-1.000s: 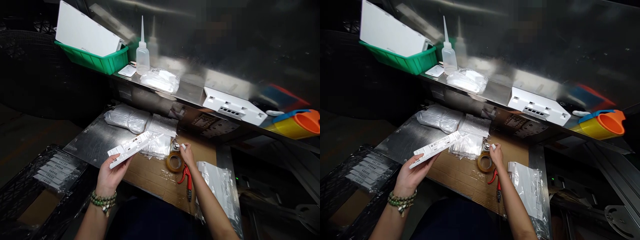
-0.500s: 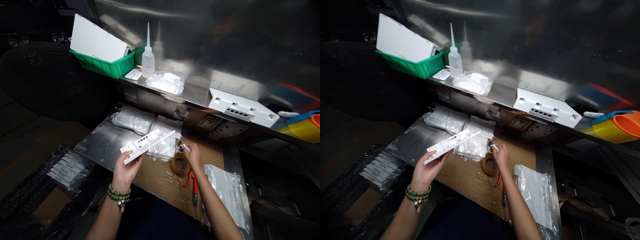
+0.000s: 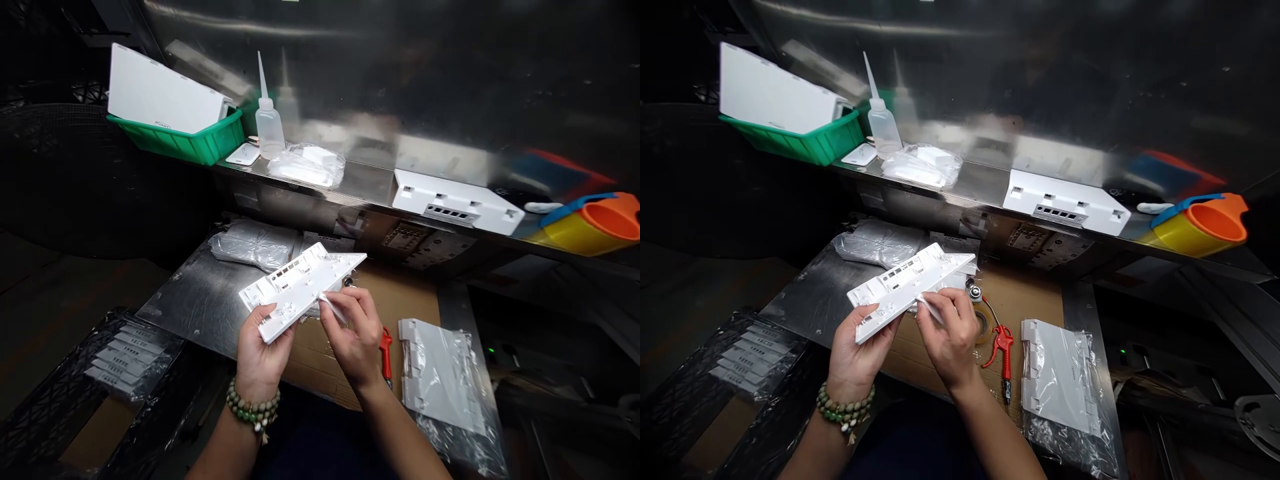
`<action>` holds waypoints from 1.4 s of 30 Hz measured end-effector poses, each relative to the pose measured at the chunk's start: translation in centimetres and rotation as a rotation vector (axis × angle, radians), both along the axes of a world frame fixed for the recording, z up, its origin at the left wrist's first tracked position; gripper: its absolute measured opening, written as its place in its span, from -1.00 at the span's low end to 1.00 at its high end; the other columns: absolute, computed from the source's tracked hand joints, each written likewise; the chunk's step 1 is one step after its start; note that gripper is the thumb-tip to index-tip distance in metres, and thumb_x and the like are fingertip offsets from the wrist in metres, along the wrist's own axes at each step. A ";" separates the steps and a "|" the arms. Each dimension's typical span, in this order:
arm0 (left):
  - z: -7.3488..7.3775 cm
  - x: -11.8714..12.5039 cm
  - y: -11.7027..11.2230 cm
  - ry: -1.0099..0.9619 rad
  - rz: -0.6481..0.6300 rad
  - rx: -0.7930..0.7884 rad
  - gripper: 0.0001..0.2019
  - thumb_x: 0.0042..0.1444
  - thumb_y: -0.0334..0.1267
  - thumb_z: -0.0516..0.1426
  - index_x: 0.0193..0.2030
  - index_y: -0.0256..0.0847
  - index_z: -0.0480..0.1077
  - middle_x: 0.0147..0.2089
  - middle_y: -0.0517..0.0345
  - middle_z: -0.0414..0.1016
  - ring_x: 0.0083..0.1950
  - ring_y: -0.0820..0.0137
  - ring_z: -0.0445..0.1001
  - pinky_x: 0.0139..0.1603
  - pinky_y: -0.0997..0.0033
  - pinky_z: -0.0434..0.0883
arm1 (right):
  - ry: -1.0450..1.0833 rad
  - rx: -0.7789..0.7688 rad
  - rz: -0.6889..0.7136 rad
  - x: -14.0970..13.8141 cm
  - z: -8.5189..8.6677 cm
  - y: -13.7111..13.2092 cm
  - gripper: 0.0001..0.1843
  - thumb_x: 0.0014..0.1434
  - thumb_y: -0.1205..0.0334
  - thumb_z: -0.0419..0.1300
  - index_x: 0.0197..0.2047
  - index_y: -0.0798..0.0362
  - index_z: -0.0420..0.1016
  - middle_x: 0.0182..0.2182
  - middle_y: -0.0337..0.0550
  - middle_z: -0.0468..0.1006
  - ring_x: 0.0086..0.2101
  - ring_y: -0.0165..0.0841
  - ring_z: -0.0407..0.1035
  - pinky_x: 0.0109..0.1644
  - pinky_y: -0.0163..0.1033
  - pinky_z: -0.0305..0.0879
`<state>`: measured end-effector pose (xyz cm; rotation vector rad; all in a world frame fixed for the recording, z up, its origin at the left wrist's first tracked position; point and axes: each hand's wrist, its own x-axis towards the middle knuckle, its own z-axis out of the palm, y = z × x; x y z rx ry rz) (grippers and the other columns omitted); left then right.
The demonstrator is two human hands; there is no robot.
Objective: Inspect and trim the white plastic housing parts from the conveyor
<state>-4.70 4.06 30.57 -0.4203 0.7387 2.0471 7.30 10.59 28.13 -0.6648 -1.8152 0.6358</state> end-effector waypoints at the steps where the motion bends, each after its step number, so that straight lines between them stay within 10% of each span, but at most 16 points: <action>1: 0.1 0.1 0.1 -0.005 -0.005 -0.013 -0.34 0.20 -0.62 -0.05 0.45 -0.28 0.21 0.10 -0.14 0.65 -0.07 0.17 0.70 0.05 0.21 0.63 | -0.004 0.012 0.009 0.2 0.0 0.0 -0.84 0.27 0.37 0.30 -0.09 -0.01 0.61 -0.24 -0.11 0.53 -0.22 -0.30 0.48 -0.15 -0.19 0.47; 42: 0.3 0.9 -0.9 -0.057 -0.040 -0.016 -0.33 0.18 -0.65 -0.04 0.44 -0.27 0.24 0.21 -0.18 0.58 0.15 0.08 0.61 0.17 0.13 0.57 | -0.014 0.094 -0.037 1.2 -0.4 -0.4 -0.83 0.23 0.38 0.32 -0.12 -0.03 0.63 -0.28 -0.14 0.57 -0.27 -0.29 0.49 -0.17 -0.15 0.47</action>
